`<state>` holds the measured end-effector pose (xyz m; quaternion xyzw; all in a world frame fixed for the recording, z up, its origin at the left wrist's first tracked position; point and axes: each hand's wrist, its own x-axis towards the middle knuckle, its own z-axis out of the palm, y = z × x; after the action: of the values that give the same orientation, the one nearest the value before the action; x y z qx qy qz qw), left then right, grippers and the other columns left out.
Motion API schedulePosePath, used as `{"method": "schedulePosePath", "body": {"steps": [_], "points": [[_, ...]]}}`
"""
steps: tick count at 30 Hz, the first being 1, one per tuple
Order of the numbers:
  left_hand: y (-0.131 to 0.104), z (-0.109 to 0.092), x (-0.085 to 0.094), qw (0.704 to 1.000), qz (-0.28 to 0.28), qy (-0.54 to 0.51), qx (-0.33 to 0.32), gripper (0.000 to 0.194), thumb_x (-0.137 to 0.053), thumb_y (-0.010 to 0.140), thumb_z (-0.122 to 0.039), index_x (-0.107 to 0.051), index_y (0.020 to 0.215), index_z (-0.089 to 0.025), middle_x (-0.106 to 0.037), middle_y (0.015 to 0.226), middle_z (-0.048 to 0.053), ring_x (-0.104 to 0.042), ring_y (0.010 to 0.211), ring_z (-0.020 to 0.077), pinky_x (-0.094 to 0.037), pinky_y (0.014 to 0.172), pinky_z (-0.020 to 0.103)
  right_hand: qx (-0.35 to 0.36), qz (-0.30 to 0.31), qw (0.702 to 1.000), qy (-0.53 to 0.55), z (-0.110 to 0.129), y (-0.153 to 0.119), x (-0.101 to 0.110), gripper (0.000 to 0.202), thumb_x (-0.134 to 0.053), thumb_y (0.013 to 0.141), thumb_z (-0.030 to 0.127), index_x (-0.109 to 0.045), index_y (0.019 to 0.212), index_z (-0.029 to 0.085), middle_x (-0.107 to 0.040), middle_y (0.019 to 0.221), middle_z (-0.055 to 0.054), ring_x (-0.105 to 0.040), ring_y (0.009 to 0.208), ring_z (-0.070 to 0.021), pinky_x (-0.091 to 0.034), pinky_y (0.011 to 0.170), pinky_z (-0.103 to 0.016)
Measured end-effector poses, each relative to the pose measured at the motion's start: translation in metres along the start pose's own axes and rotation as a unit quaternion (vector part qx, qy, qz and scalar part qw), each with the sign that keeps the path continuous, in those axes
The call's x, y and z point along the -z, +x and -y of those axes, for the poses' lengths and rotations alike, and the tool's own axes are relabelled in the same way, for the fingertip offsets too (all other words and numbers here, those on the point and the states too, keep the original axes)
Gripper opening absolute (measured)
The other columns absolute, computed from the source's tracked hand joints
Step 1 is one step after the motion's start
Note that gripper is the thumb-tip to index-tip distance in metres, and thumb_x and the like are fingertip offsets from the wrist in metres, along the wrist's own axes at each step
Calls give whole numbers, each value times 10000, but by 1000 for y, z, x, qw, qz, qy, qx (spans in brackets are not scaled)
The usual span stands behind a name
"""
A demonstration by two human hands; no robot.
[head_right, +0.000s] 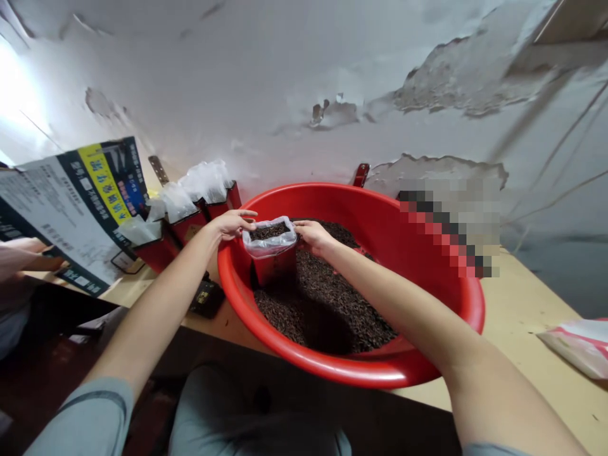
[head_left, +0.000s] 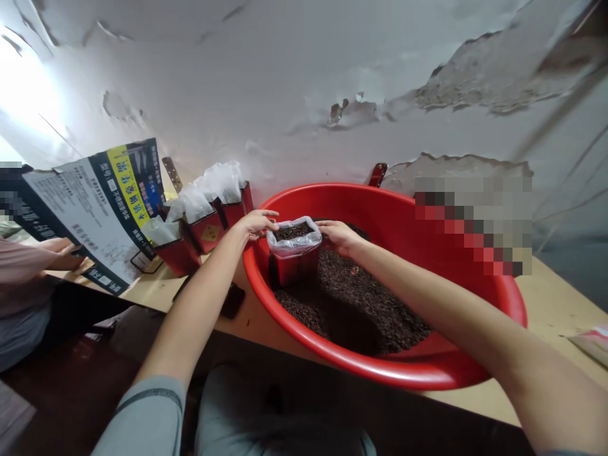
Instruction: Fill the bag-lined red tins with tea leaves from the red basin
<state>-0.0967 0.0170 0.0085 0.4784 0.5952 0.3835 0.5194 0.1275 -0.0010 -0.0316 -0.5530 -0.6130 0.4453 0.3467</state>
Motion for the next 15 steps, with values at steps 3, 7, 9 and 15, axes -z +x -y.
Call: {"method": "schedulePosePath", "body": {"steps": [3,7,9,15], "points": [[-4,-16,4,999,-27,26,-32,614,-617,567,195,-729,1081,-121,-705,1282,131,-660,712,77,-385,466,146,-38,-58,989,134,21,6,5,226,-724,815,134,-684,1036,162,-680,755,1,-543,556,-91,-444,522,-213],[-4,-42,-1,980,-59,142,-126,687,-551,578,172,-728,1187,-91,-716,1330,149,-728,963,180,-480,544,166,28,-119,992,13,47,10,14,367,-701,743,36,-696,1098,132,-640,734,23,-503,545,-80,-417,534,-223],[-4,-52,-3,954,-79,228,-178,657,-581,604,148,-741,1191,-99,-746,1286,138,-722,1088,222,-570,700,204,91,-134,979,-120,62,10,18,394,-674,721,12,-724,1098,111,-639,728,12,-522,587,-92,-431,586,-231],[-28,-64,-2,845,-177,425,-273,453,-697,794,-45,-721,1245,-83,-715,1323,204,-680,1246,293,-528,1064,333,143,-115,903,-387,107,5,18,444,-650,722,25,-773,1140,108,-749,886,-113,-687,849,-215,-512,792,-310]]}}
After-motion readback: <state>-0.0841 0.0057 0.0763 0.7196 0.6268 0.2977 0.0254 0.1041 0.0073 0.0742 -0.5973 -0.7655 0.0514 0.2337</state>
